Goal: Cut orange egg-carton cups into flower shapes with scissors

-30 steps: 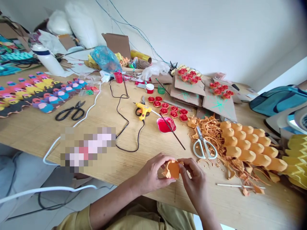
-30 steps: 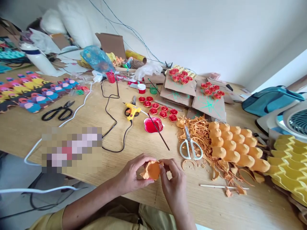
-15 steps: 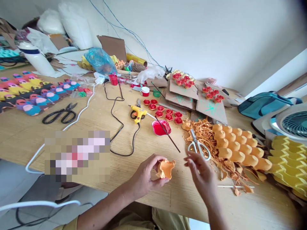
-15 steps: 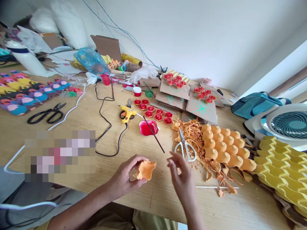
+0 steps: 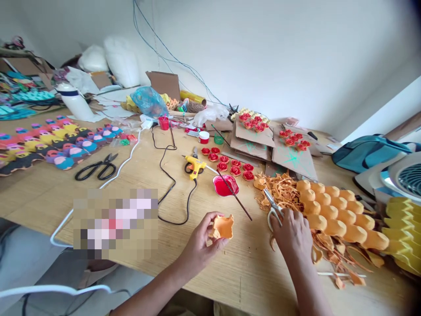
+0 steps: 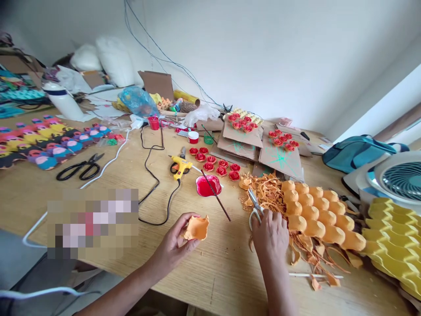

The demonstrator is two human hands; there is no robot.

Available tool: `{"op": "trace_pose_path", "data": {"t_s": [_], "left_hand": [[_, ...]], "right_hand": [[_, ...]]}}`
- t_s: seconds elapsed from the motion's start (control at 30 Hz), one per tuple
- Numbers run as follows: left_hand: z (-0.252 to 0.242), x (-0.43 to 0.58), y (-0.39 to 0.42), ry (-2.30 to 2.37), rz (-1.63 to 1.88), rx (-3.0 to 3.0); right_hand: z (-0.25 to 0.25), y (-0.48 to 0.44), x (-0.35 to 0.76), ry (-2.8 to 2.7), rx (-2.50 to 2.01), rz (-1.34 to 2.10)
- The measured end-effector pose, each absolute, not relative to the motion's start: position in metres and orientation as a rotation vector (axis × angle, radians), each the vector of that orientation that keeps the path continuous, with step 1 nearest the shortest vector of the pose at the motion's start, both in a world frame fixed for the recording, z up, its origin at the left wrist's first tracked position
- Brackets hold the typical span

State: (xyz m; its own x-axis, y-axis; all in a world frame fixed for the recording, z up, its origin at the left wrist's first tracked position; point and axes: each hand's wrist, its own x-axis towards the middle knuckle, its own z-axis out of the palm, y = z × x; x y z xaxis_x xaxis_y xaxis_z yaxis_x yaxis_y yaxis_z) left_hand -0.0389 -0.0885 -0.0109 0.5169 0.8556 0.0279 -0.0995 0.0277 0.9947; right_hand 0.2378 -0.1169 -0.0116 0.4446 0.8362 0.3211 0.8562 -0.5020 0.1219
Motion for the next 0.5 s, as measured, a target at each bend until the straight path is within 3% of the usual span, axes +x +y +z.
{"op": "trace_pose_path", "data": {"t_s": [0.33, 0.5], "left_hand": [[-0.010, -0.035, -0.087, 0.679, 0.911, 1.275], [-0.006, -0.035, -0.088, 0.727, 0.887, 1.330]], "right_hand": [[-0.012, -0.131, 0.254, -1.397, -2.630, -0.536], [-0.001, -0.149, 0.255, -1.208, -2.399, -0.354]]}}
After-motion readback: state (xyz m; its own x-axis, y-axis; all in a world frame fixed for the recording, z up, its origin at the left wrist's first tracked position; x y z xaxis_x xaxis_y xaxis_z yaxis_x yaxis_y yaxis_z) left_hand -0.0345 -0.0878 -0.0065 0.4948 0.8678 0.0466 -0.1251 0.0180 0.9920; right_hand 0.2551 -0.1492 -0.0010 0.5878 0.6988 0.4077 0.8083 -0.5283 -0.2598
